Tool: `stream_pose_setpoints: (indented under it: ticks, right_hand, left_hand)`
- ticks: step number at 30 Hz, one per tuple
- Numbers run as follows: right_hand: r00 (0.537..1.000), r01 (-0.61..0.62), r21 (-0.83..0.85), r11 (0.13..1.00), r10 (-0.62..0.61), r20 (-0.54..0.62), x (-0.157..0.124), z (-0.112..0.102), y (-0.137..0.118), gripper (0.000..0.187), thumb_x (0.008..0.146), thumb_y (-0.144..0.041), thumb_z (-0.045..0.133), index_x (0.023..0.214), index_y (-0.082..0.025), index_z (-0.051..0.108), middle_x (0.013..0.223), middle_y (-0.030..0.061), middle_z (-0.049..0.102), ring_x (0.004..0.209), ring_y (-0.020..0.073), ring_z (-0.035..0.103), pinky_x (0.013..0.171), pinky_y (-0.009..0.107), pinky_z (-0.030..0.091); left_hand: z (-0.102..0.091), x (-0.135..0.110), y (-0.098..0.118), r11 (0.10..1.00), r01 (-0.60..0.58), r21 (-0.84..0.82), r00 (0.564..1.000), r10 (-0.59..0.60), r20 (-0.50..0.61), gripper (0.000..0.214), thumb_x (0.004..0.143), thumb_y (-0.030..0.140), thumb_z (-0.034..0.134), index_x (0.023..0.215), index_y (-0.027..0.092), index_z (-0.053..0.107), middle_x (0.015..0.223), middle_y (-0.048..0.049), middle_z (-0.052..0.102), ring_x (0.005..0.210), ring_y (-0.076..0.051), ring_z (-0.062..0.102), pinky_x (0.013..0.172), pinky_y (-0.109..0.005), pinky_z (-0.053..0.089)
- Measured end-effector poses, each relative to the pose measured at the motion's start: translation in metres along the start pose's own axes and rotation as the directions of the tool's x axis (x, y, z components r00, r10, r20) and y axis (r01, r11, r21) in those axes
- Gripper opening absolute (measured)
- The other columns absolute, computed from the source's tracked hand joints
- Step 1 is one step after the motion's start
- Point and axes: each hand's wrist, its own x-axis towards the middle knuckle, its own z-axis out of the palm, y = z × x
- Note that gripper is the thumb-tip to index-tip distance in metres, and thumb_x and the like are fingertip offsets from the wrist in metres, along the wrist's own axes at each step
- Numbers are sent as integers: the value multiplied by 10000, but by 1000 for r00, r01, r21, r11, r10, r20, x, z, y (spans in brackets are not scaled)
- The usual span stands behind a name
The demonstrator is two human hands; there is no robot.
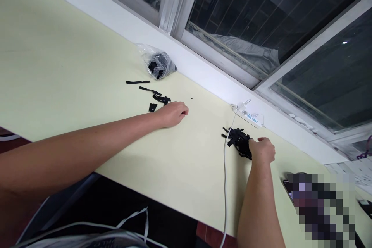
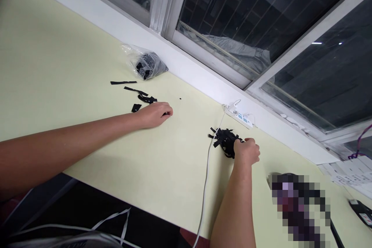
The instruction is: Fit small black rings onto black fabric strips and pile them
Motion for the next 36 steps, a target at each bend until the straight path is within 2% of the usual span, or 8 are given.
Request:
stream_pose_setpoints:
  ticks: [4,7,9,12,15,27,32,36]
  right_hand:
    - [966,222,242,945,-178,-189,-28,-9,-28,381,819,-317,540,1152,-140,595,1282,257,545,1255,410,453,1024,577,338]
    - [925,354,445,823,-379,-35,-57,-4,-56,320,884,-393,502,1097,-186,618,1089,142,674,1008,289,623,920,451,466]
    - [828,358,618,700,-544,137,-81,4,-73,352,885,-477,516,1072,-204,637,1023,93,707,894,227,655,798,364,522]
    - [573,160,864,477,-758,312,-112,12,-89,451,810,-529,650,1130,-212,637,1058,87,704,940,215,646,781,338,530]
    - [462,38,902,431,-807,367,-127,17,-93,480,769,-519,719,1136,-216,654,1037,78,708,922,200,644,792,334,525]
    - [562,43,893,448,-750,349,-129,32,-93,353,746,-502,746,884,-182,697,677,9,644,624,133,573,602,263,470]
    - [570,103,886,452,-757,320,-125,32,-90,333,755,-483,734,889,-182,685,694,12,639,643,142,580,611,270,476]
    - [563,218,870,443,-785,258,-127,31,-91,312,782,-474,699,904,-187,688,707,18,646,618,137,551,584,270,454]
  left_hand:
    - [-1,3,7,993,22,-119,992,-37,-122,183,836,203,525,897,176,696,973,-81,676,875,-198,607,802,-329,469]
    - [1,4,16,918,116,-378,981,-166,-100,158,832,231,574,913,173,697,871,-61,691,763,-168,626,686,-300,501]
    - [4,4,23,838,140,-528,977,-204,-64,149,825,219,593,924,161,688,846,-57,699,761,-160,646,676,-289,517]
    - [7,3,31,766,109,-634,981,-187,-57,119,810,172,607,904,147,676,882,-64,714,813,-152,667,749,-292,538]
    - [9,1,35,749,87,-657,987,-154,-45,113,805,152,611,898,145,674,892,-66,719,830,-150,675,784,-295,542]
    - [11,-2,38,772,105,-627,987,-159,-30,198,767,93,540,895,154,678,946,-66,728,812,-145,659,734,-276,511]
    - [9,0,39,646,171,-744,977,-210,43,162,829,171,535,919,146,668,956,-72,718,816,-133,640,768,-279,506]
    - [10,-2,38,723,141,-676,988,-151,45,188,825,263,608,949,146,687,886,-61,708,793,-145,626,745,-282,495]
